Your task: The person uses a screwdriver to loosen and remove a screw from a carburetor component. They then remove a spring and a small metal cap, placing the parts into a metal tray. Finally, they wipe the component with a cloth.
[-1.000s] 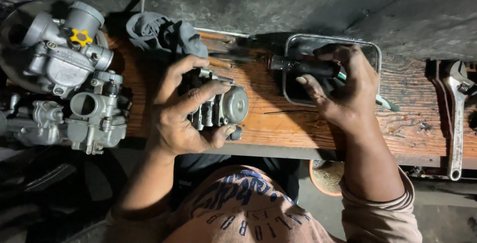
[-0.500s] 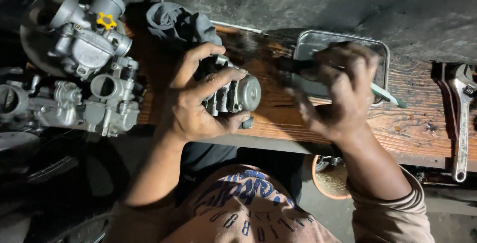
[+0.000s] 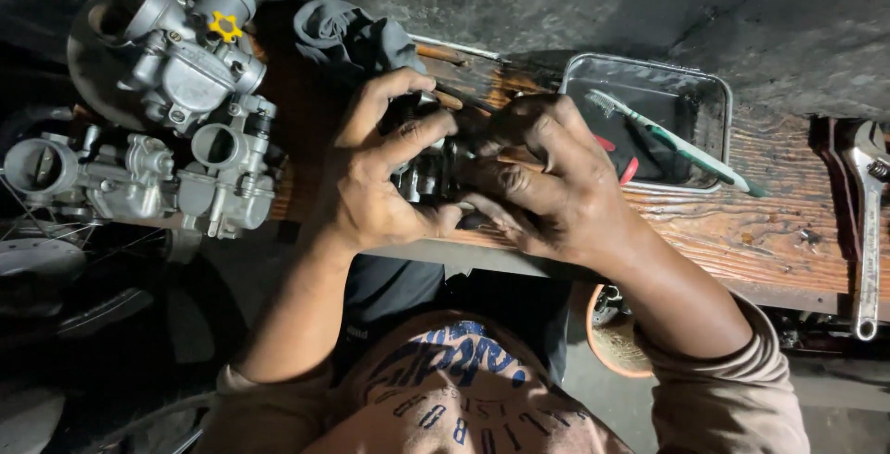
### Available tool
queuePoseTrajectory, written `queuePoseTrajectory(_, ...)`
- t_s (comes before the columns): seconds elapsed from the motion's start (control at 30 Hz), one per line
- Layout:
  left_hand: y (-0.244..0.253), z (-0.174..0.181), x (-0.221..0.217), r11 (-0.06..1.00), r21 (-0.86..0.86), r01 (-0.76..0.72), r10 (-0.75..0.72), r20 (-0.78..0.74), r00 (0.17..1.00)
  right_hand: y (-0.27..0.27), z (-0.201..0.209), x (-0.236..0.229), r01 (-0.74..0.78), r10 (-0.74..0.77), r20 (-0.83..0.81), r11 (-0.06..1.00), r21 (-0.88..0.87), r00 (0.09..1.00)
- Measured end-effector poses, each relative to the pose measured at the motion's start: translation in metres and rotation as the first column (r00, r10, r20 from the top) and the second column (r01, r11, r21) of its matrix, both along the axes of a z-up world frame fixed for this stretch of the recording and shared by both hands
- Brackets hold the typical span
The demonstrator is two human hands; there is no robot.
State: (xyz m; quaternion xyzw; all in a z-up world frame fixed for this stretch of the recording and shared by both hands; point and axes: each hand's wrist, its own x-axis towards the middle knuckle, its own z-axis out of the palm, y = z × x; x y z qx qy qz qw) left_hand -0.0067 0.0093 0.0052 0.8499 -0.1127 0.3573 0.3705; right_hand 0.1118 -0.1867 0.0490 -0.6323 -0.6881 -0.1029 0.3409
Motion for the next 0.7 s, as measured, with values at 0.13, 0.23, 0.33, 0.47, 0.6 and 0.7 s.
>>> queuePoseTrajectory(0.13,0.000,-0.001,0.000,1.000,-0.010,0.003,-0.003,0.006,1.000,0.006,0.001,-0.004,-0.024,0.025,-0.056,1.000,0.015,0.998)
queuePoseTrajectory(0.23,0.000,0.000,0.000,1.000,-0.020,0.002,-0.003,-0.015,1.000,0.004,-0.002,-0.006,-0.004,0.002,-0.049,0.999,-0.033,0.999)
queuePoseTrajectory(0.33,0.001,0.002,0.001,1.000,-0.006,0.003,-0.003,-0.028,1.000,0.000,-0.004,-0.007,0.050,-0.043,0.073,0.995,-0.088,0.996)
queuePoseTrajectory(0.47,0.001,0.009,-0.003,1.000,-0.006,0.006,-0.006,-0.059,0.998,0.006,0.010,-0.016,0.111,-0.099,0.320,0.994,-0.018,0.942)
queuePoseTrajectory(0.6,0.002,0.005,-0.002,1.000,-0.012,0.008,-0.009,-0.040,0.999,0.002,0.008,-0.012,0.117,-0.102,0.336,0.993,-0.025,0.936)
queuePoseTrajectory(0.7,0.002,-0.004,0.000,1.000,-0.017,0.018,-0.018,-0.056,0.998,-0.007,-0.004,-0.005,0.124,-0.112,0.348,0.992,-0.015,0.931)
